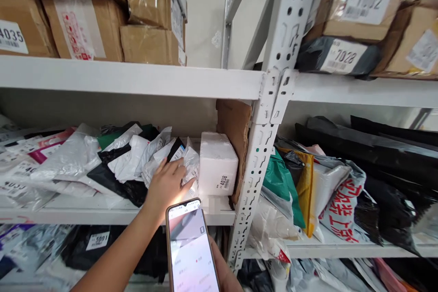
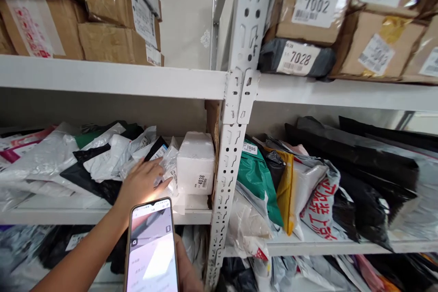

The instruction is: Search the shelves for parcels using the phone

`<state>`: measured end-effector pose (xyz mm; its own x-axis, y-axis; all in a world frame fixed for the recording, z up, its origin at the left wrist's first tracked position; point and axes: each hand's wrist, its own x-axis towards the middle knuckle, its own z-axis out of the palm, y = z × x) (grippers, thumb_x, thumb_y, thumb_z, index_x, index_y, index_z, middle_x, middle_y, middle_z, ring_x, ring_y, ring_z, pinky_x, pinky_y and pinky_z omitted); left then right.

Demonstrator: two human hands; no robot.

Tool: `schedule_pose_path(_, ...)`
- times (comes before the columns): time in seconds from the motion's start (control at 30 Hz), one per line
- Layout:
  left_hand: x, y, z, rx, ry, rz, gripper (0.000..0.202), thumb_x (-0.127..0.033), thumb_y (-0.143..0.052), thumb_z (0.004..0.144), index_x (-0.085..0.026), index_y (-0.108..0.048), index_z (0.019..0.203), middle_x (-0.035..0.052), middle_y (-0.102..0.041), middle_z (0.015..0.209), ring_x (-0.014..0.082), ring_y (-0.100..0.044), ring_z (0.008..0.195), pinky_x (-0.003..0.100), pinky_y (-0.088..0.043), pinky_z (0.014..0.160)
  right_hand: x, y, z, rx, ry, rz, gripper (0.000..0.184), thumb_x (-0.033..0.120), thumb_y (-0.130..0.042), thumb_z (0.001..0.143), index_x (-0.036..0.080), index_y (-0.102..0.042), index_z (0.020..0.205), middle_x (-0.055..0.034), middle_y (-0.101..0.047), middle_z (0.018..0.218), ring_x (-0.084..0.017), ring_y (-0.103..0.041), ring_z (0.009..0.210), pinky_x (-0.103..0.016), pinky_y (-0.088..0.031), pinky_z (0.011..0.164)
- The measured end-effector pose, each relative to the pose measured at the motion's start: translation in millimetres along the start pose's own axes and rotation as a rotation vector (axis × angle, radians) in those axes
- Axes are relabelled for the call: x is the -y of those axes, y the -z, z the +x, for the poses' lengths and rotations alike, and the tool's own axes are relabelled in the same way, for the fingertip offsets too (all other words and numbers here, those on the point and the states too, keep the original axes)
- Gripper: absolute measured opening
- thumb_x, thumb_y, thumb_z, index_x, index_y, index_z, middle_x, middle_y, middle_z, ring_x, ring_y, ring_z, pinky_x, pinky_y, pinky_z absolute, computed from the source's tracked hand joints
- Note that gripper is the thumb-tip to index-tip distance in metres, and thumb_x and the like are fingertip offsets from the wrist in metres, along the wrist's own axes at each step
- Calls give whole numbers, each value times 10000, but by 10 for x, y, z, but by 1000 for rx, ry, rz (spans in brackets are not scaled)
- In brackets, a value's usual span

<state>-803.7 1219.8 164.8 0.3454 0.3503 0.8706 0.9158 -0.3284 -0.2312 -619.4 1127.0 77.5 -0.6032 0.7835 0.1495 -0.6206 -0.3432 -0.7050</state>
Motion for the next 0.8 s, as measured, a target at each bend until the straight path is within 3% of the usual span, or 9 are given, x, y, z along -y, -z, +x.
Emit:
schedule_pose_path(0.1, -23, 252, -580, -282, 106, -105, 80, -232, -591, 844, -171, -572, 891, 87, -645, 897, 229, -593, 813, 378, -449, 735, -27, 17, -128, 12, -51, 24, 1060, 347, -896, 423, 269, -432, 1373, -84, -668, 1238, -338, -645, 1110, -494, -414, 1005)
schedule_pose_path(0.17, -63, 276, -1139, -331, 366, -222, 41, -197, -507, 875, -186, -530, 908, 55, -573, 829, 195, -553, 759, 341, -446, 692, -50, 18, -202, 59, -137, 64, 1137, 345, -857, 503, 281, -249, 1461, -100, -701, 1173, -341, -704, 981, -532, -454, 924)
schedule_pose_path(0.23, -116, 177, -1745, -178, 708, -237, 68, -236, -483, 902, -197, -520, 944, 49, -559, 856, 175, -541, 730, 309, -461, 654, -89, 24, -260, 71, -222, 83, 1152, 342, -840, 536, 291, -184, 1482, -97, -727, 1111, -346, -724, 915, -544, -470, 882)
schedule_pose_path(0.37, -162, -118, -2622, 55, 996, -119, 190, -392, -509, 865, -205, -506, 898, 66, -569, 843, 238, -583, 785, 376, -504, 689, -268, 135, -365, -48, -265, 85, 911, 332, -879, 446, 257, -552, 1293, -88, -712, 1181, -357, -654, 1098, -493, -431, 981)
schedule_pose_path(0.43, -113, -230, -2726, 72, 1025, -69, 193, -402, -501, 857, -211, -477, 843, 87, -576, 851, 268, -587, 847, 414, -510, 752, -414, 254, -426, -83, -305, 124, 838, 365, -882, 446, 262, -616, 1234, -79, -716, 1181, -352, -653, 1101, -468, -450, 966)
schedule_pose_path(0.5, -22, -350, -2635, 102, 1004, -42, 176, -371, -505, 860, -207, -465, 814, 135, -597, 967, 289, -576, 993, 431, -493, 863, -584, 396, -483, -101, -366, 155, 859, 429, -859, 523, 293, -553, 1315, -68, -743, 1104, -332, -715, 951, -451, -520, 832)
schedule_pose_path(0.6, 130, -627, -2403, 564, 932, 19, 184, -275, -532, 826, -148, -605, 938, 186, -610, 1089, 337, -527, 1139, 463, -423, 990, -843, 598, -526, -170, -405, 109, 900, 491, -824, 610, 279, -447, 1398, -68, -757, 944, -263, -733, 658, -336, -530, 552)
schedule_pose_path(0.63, 172, -740, -2361, 650, 906, 9, 257, -263, -567, 810, -132, -641, 1017, 203, -610, 1159, 372, -491, 1198, 513, -354, 1050, -922, 651, -526, -191, -413, 89, 892, 492, -812, 633, 257, -433, 1406, -68, -755, 892, -237, -715, 582, -291, -505, 471)
schedule_pose_path(0.8, 280, -1229, -2466, 827, 930, -3, 460, -365, -634, 796, -133, -649, 1193, 248, -586, 1256, 452, -418, 1267, 655, -202, 1063, -1166, 766, -465, -240, -423, 119, 868, 414, -770, 710, 220, -356, 1447, -6, -702, 659, -157, -611, 401, -187, -434, 274)
